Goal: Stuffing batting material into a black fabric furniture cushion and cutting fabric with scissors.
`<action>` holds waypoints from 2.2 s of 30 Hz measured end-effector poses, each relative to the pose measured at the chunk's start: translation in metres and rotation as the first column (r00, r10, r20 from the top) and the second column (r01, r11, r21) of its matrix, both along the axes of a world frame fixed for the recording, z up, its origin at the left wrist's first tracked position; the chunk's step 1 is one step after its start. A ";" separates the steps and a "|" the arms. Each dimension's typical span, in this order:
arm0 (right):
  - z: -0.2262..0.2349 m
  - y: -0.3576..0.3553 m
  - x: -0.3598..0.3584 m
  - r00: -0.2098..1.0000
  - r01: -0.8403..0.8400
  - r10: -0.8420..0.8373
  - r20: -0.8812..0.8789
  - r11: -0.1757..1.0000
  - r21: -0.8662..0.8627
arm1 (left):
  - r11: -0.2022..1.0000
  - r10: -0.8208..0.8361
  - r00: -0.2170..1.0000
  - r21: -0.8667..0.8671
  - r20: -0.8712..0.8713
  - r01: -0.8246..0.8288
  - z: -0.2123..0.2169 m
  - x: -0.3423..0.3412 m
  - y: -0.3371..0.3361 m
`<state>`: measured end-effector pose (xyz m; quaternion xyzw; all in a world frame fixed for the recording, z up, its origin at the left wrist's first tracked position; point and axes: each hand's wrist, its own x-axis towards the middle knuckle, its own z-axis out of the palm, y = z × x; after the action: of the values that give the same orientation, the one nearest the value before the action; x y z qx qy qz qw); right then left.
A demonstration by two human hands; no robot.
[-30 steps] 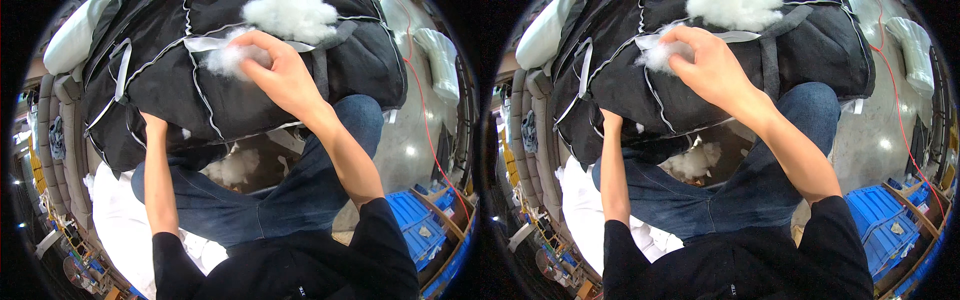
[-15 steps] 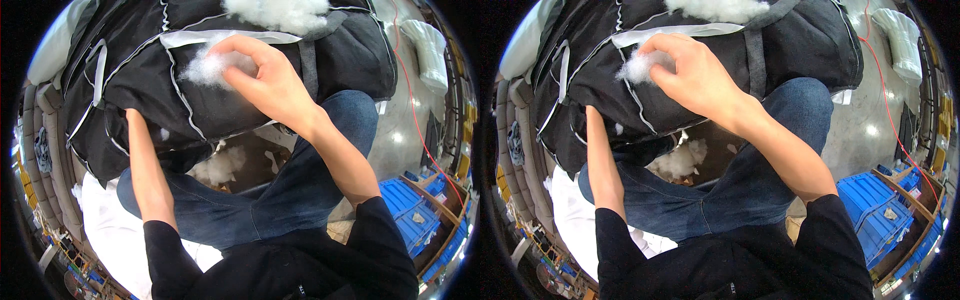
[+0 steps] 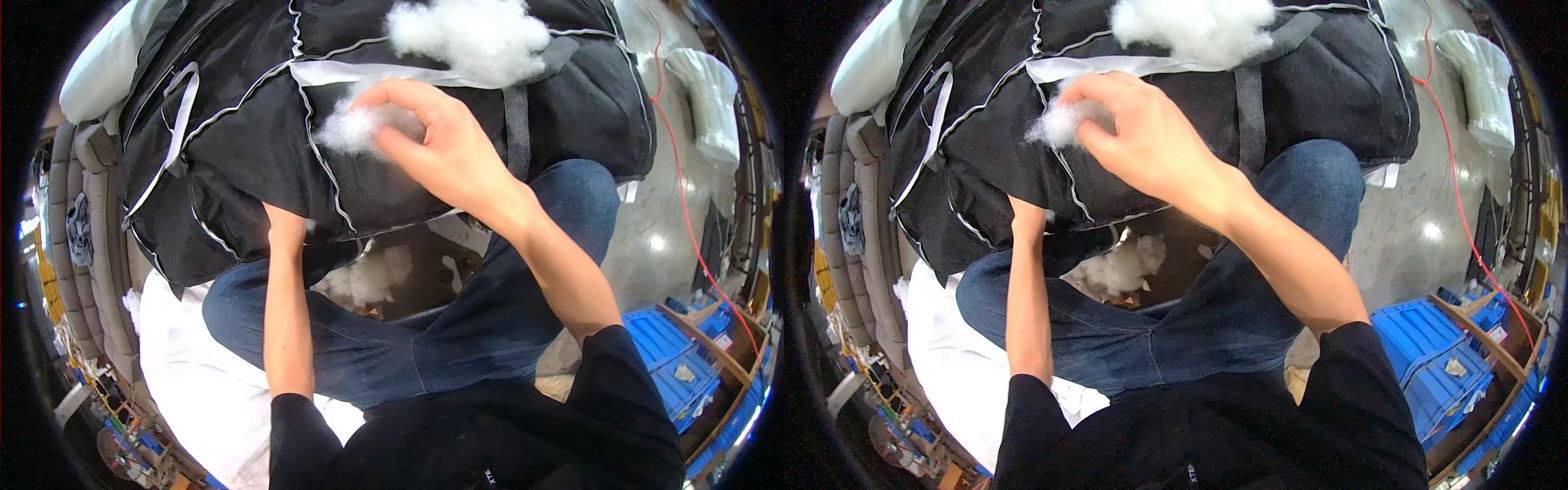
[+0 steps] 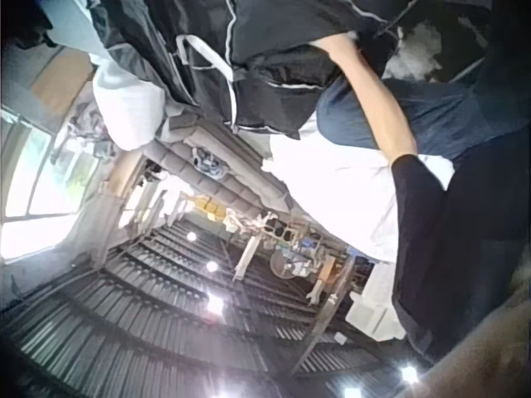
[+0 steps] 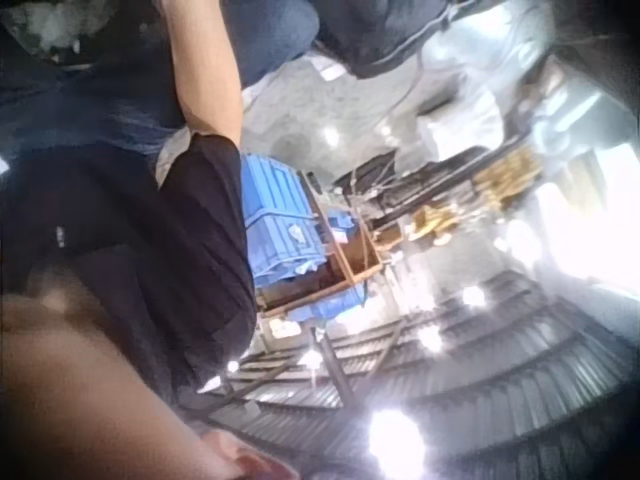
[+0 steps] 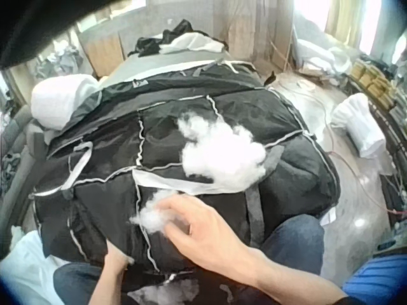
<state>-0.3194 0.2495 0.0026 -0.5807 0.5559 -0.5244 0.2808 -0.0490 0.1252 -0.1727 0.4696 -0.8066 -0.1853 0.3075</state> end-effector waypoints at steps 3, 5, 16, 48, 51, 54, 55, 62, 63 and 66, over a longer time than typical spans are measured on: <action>0.002 0.001 0.003 1.000 0.000 0.001 0.008 0.998 -0.058 | 0.991 -0.124 0.980 -0.038 0.153 0.131 0.009 0.002 -0.016; -0.001 0.003 0.001 1.000 -0.023 0.023 -0.008 0.999 -0.024 | 0.975 -0.150 0.940 -0.110 0.306 0.191 0.021 -0.008 -0.041; -0.003 0.001 -0.010 0.993 0.004 -0.006 -0.119 1.000 -0.019 | 0.933 0.173 0.895 -0.359 0.411 -0.015 0.000 0.019 -0.077; -0.028 -0.005 0.006 0.965 -0.101 0.112 -0.237 0.993 0.059 | 0.982 0.011 0.959 -0.186 0.284 0.044 -0.054 0.071 -0.187; -0.024 -0.009 0.005 0.962 -0.078 0.089 -0.257 0.995 0.055 | 0.982 0.023 0.973 -0.188 0.231 0.022 -0.048 0.075 -0.204; -0.027 -0.012 0.004 0.958 -0.081 0.091 -0.271 0.996 0.046 | 0.979 0.060 0.982 -0.201 0.182 -0.022 -0.038 0.065 -0.200; -0.030 -0.012 0.002 0.955 -0.079 0.085 -0.284 0.996 0.031 | 0.978 0.072 0.985 -0.203 0.158 -0.039 -0.040 0.052 -0.185; -0.029 -0.004 0.005 0.947 -0.121 0.132 -0.293 0.991 0.056 | 0.953 0.184 0.982 -0.254 0.042 -0.168 0.001 0.031 -0.108; -0.027 -0.002 0.008 0.945 -0.125 0.141 -0.297 0.990 0.072 | 0.949 0.194 0.981 -0.258 0.025 -0.181 0.005 0.030 -0.101; -0.019 0.001 0.011 0.935 -0.164 0.195 -0.297 0.978 0.127 | 0.947 0.205 0.979 -0.252 -0.012 -0.202 0.015 0.025 -0.102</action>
<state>-0.3080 0.2504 -0.0163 -0.6890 0.5629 -0.3709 0.2661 -0.0236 0.0233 -0.1576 0.5088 -0.7730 -0.0454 0.3763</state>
